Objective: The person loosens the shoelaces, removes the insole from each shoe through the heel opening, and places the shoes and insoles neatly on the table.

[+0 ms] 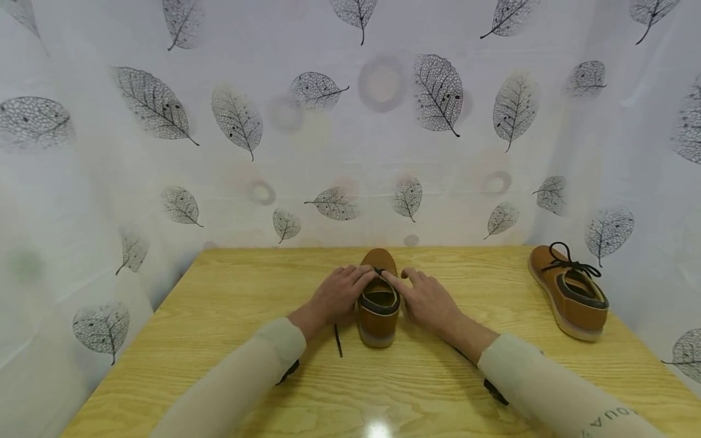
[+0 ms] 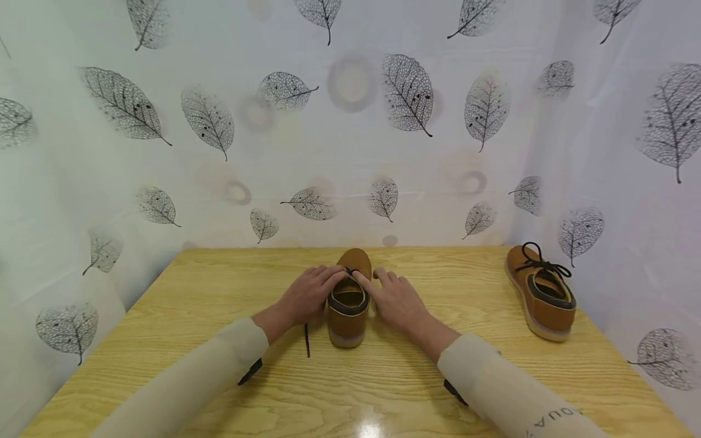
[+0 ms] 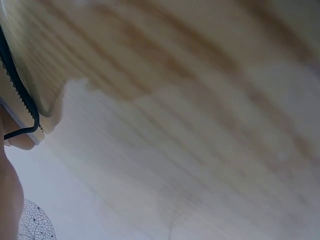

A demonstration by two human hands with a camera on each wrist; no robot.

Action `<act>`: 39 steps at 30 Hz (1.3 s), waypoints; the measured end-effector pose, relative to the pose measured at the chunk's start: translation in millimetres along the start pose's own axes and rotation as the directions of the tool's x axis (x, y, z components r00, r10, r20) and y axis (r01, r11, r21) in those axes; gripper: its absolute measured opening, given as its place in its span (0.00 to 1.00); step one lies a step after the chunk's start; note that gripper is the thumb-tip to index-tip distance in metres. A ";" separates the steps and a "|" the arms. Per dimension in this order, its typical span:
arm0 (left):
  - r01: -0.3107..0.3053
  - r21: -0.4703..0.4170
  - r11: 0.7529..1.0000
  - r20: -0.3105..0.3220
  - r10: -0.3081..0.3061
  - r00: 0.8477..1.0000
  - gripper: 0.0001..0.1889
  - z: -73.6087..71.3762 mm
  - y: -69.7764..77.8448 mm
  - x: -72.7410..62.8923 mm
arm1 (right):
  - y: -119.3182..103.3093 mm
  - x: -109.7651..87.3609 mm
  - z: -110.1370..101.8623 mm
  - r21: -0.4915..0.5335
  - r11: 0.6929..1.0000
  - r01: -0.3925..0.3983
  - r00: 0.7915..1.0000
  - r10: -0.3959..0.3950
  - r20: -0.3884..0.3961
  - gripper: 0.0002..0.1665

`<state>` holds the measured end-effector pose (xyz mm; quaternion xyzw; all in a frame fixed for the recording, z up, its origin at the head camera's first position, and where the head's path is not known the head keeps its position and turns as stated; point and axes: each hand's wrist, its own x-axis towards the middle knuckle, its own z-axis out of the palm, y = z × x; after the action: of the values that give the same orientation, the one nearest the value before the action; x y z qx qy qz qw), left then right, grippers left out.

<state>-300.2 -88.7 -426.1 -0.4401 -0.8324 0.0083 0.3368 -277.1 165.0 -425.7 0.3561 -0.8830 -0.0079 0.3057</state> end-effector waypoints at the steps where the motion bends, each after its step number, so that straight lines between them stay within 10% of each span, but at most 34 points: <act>1: 0.002 0.003 1.000 0.002 -0.002 1.000 0.28 0.4 0.5 0.2 | -0.3 -0.1 -0.1 0.002 1.000 -0.003 1.000 0.003 0.003 0.38; 16: 0.080 -0.108 0.991 -0.014 -0.082 0.997 0.19 3.4 5.5 5.6 | -1.5 0.9 4.5 0.083 0.996 -0.035 0.998 0.039 -0.048 0.31; 32: 0.082 -0.198 0.977 -0.207 -0.124 0.971 0.13 4.4 -2.7 19.0 | -5.2 28.4 7.7 0.233 0.972 -0.042 0.962 0.102 -0.253 0.13; 39: 0.092 -0.104 0.990 -0.212 -0.113 0.971 0.14 10.0 1.4 27.3 | -10.8 36.2 9.8 0.218 0.973 -0.072 0.956 0.129 -0.262 0.10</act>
<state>-315.4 -64.9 -419.1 -0.4101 -0.8117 -0.0963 0.4046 -296.0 131.9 -416.9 0.3380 -0.8451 0.1486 0.3867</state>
